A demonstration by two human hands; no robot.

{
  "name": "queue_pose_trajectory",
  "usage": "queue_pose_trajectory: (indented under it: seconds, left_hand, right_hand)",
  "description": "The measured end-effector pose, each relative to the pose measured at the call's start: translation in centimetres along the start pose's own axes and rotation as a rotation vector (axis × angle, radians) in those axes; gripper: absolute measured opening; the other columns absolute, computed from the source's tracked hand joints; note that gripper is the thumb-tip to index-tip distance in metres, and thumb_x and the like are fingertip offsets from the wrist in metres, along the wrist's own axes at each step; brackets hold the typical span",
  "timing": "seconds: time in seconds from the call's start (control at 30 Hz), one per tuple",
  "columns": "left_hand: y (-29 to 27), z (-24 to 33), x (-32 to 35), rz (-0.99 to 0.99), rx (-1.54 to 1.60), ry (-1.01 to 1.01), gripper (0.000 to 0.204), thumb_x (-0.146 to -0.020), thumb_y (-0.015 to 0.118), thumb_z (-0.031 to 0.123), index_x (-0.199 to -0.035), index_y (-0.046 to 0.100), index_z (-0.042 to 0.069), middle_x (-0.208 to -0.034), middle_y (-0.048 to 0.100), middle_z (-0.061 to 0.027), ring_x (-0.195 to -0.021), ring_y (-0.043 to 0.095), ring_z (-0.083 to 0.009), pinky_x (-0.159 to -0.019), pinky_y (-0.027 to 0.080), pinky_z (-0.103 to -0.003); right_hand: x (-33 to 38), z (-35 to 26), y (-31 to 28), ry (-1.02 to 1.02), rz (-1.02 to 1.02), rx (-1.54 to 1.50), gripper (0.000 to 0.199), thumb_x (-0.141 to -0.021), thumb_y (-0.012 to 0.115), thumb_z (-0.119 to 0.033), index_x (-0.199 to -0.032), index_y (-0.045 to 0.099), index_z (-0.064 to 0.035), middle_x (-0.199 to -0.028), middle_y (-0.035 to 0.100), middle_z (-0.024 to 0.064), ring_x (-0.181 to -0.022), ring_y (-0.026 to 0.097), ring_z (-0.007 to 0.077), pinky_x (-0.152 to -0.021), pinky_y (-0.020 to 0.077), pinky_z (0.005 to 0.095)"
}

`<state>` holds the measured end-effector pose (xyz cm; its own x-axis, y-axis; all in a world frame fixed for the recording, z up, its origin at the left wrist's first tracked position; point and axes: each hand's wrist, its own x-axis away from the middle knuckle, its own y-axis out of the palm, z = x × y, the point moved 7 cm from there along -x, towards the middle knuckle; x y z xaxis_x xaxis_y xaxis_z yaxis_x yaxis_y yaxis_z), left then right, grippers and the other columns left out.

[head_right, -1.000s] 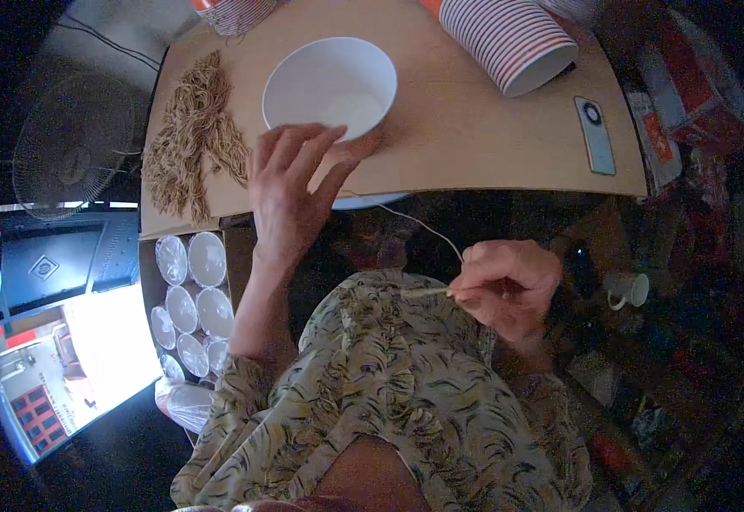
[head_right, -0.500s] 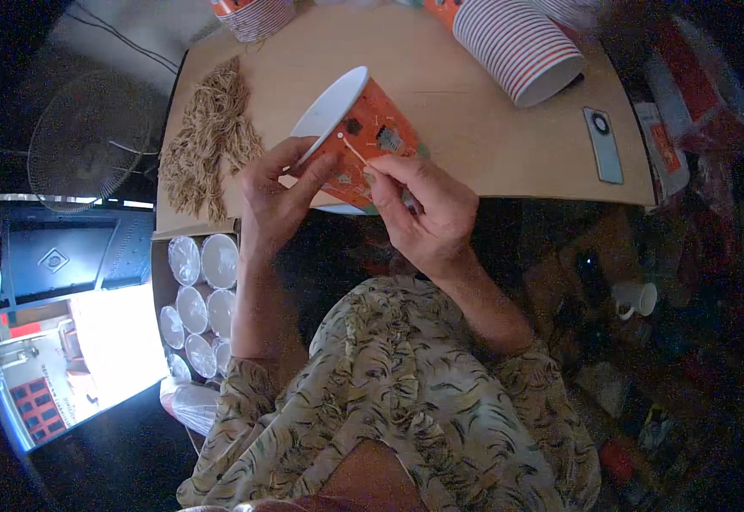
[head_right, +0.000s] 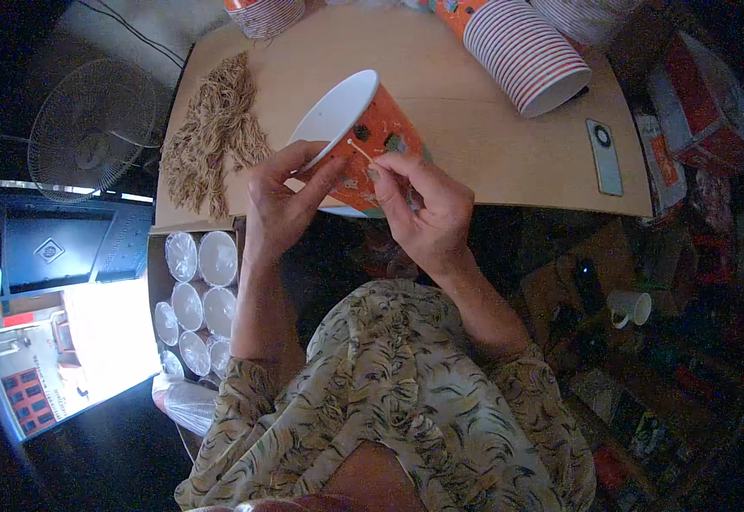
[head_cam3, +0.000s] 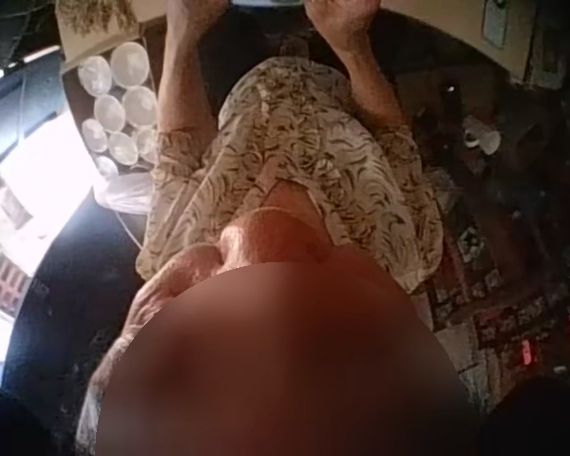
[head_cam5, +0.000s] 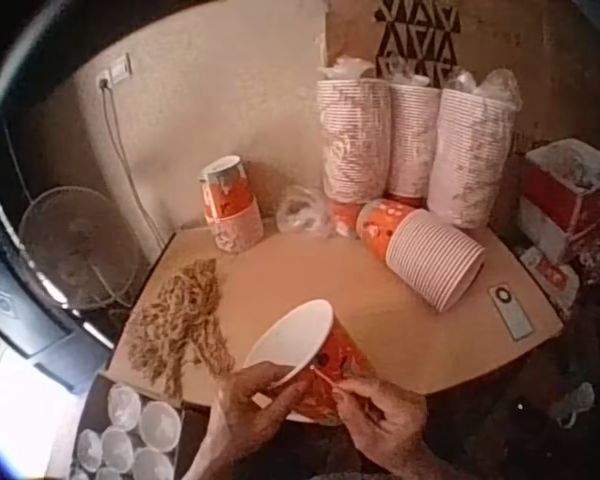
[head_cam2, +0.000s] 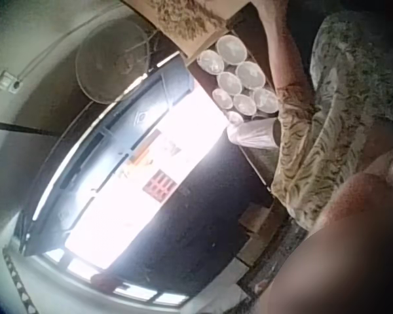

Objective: Attaching thin cord strings to the rims of paper buckets for packaging.

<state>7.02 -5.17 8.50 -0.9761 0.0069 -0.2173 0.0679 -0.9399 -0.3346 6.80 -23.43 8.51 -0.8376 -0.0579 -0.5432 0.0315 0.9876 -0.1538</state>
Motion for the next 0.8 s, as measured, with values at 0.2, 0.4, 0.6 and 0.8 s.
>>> queue_pose_trajectory:
  seconds: [0.2, 0.4, 0.6, 0.8]
  left_hand:
    - [-0.1, 0.6, 0.0, 0.052, -0.037, 0.101, 0.017, -0.088, 0.073, 0.008, -0.102, 0.073, -0.001, -0.086, 0.074, -0.0129, -0.077, 0.074, -0.0195, -0.069, 0.057, -0.03]
    - [0.5, 1.5, 0.2, 0.081, -0.214, 0.235, 0.014, -0.083, 0.074, 0.008, -0.097, 0.073, 0.003, -0.082, 0.07, -0.0116, -0.072, 0.07, -0.0263, -0.069, 0.053, -0.035]
    - [2.4, 1.5, 0.8, 0.072, -0.586, 0.37, 0.015, -0.08, 0.076, 0.012, -0.095, 0.074, 0.008, -0.088, 0.072, -0.008, -0.084, 0.067, -0.0267, -0.08, 0.047, -0.041]
    - [3.5, 1.5, 0.9, 0.024, -0.613, 0.364, 0.012, -0.086, 0.073, 0.02, -0.093, 0.075, 0.01, -0.089, 0.072, -0.0073, -0.086, 0.067, -0.0275, -0.081, 0.046, -0.04]
  right_hand:
    - [0.1, 0.4, 0.2, 0.018, -0.006, 0.029, 0.01, -0.09, 0.072, -0.003, -0.099, 0.069, 0.0003, -0.08, 0.069, 0.0068, -0.069, 0.063, 0.0093, -0.062, 0.0508, 0.0247]
    - [0.7, 2.9, 0.7, 0.109, -0.028, 0.054, 0.011, -0.088, 0.072, -0.003, -0.099, 0.069, 0.0, -0.076, 0.066, 0.0071, -0.063, 0.059, 0.0089, -0.056, 0.0472, 0.0252]
    - [1.4, 5.7, 1.0, 0.229, -0.07, 0.08, 0.009, -0.088, 0.072, -0.004, -0.095, 0.068, 0.001, -0.07, 0.063, 0.0062, -0.06, 0.056, 0.0078, -0.053, 0.0437, 0.025]
    - [1.7, 6.4, 0.6, 0.213, -0.113, 0.079, 0.009, -0.089, 0.07, -0.005, -0.096, 0.069, 0.0006, -0.068, 0.062, 0.0055, -0.058, 0.054, 0.0081, -0.053, 0.0427, 0.0257]
